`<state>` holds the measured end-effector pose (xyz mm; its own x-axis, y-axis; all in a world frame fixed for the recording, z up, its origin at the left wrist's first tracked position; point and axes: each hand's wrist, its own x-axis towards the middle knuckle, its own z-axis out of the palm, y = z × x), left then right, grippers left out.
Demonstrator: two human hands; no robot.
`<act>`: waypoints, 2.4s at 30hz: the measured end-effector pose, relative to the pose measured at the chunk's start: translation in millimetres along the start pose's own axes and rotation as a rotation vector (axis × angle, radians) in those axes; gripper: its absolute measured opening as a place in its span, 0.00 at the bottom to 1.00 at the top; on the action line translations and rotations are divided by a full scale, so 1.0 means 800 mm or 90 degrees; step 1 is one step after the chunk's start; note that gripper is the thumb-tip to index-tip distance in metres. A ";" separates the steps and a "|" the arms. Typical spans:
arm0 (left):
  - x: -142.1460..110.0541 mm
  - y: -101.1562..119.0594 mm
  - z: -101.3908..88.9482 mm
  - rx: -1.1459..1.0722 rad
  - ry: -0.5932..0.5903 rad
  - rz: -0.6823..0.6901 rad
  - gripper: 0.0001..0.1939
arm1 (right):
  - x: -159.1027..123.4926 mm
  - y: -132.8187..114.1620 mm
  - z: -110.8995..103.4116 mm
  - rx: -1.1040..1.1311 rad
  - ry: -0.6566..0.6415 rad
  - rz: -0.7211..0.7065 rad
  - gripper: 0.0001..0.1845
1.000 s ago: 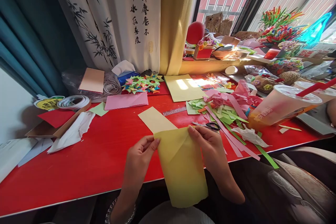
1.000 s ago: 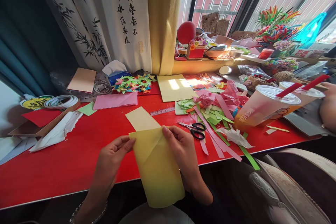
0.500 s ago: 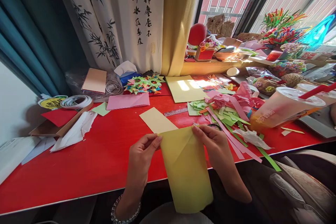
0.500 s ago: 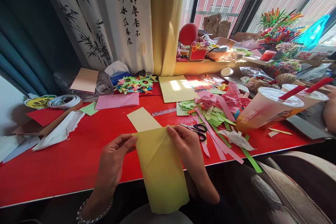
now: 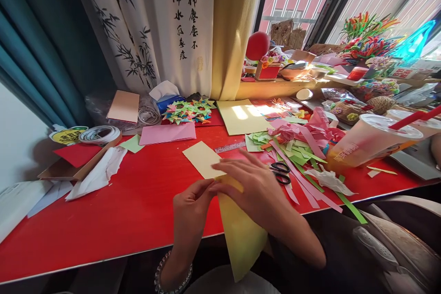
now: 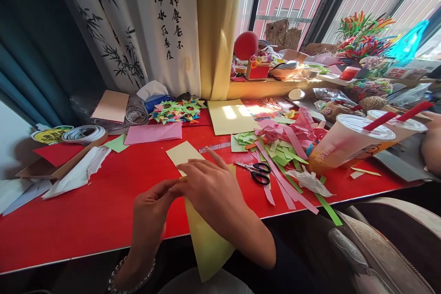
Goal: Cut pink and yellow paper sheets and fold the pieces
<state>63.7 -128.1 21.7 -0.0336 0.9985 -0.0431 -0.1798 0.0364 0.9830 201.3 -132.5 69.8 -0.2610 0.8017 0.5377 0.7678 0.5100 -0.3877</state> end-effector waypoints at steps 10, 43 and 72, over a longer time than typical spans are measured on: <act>0.013 -0.017 0.000 -0.023 0.004 -0.068 0.13 | 0.025 0.016 0.043 -0.170 -0.097 -0.040 0.11; 0.030 -0.033 -0.041 0.039 -0.020 -0.114 0.14 | 0.085 0.064 0.081 -0.213 -0.093 -0.099 0.21; -0.002 -0.037 -0.094 0.042 0.089 -0.162 0.21 | 0.081 0.098 0.040 0.007 -0.016 0.263 0.35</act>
<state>-4.9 -133.5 -20.7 -0.1317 0.9416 -0.3099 -0.1363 0.2925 0.9465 225.8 -30.7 50.6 0.0537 0.9469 0.3171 0.8052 0.1467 -0.5746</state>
